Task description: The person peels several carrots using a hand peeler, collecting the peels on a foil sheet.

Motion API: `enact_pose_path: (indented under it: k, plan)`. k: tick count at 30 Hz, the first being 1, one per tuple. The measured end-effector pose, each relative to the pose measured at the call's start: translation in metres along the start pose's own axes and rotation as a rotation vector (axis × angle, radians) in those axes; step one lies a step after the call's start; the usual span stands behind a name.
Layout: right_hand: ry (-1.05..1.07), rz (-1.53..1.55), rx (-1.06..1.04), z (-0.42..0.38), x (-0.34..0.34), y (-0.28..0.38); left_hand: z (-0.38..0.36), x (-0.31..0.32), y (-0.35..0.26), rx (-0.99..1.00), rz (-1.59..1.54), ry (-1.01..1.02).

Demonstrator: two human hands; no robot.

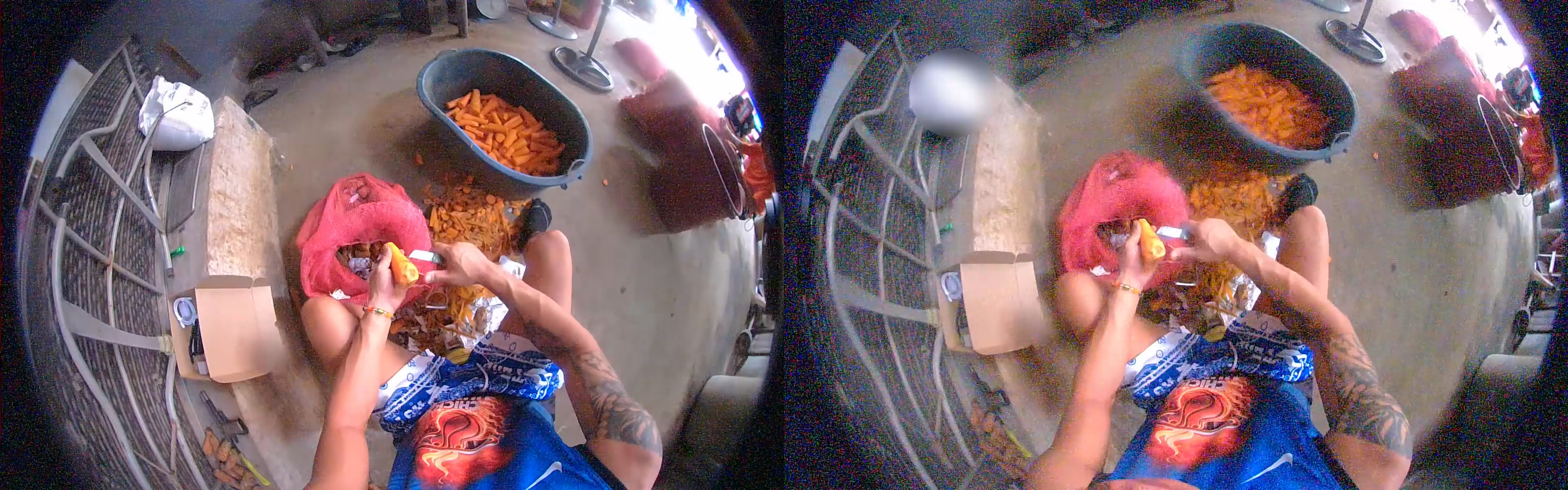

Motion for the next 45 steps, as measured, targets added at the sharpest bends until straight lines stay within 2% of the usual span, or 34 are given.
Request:
enact_pose_path:
  k: [1,6,11,13,22,28,32,35,40,45]
  plan:
    - [0.044,-0.012,0.028,0.002,0.004,-0.001,0.0,0.001,0.001,-0.002,-0.004,0.012]
    - [-0.004,0.169,0.018,0.001,0.01,-0.001,0.001,0.011,0.001,-0.007,0.043,0.019]
    - [-0.029,0.004,0.102,0.001,0.014,0.006,0.003,0.011,0.002,-0.054,0.082,0.007]
    - [-0.021,-0.056,0.118,0.001,0.012,0.007,0.005,0.014,0.001,-0.015,0.06,-0.032]
    - [-0.143,-0.315,-0.015,-0.007,-0.002,0.023,0.006,0.014,-0.002,0.113,0.027,-0.114]
    - [-0.338,-0.098,0.11,-0.001,0.005,0.007,-0.004,0.024,-0.007,0.146,-0.203,-0.026]
    - [-0.2,0.043,0.129,0.003,0.004,-0.013,-0.006,0.022,-0.005,0.181,-0.294,0.046]
    - [-0.183,0.063,0.131,0.002,0.003,-0.01,-0.005,0.018,-0.004,0.165,-0.306,0.067]
    - [-0.249,0.145,0.083,0.003,0.006,-0.003,-0.011,0.024,0.003,0.115,-0.209,0.021]
    - [-0.289,0.056,0.077,0.002,0.008,0.005,0.005,0.012,0.011,0.03,-0.252,0.123]
Point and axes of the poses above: each hand's wrist, its own z-axis towards the middle knuckle, its own x-axis out of the palm, y = z × x, the point moved 1 cm from there along z, towards the middle knuckle
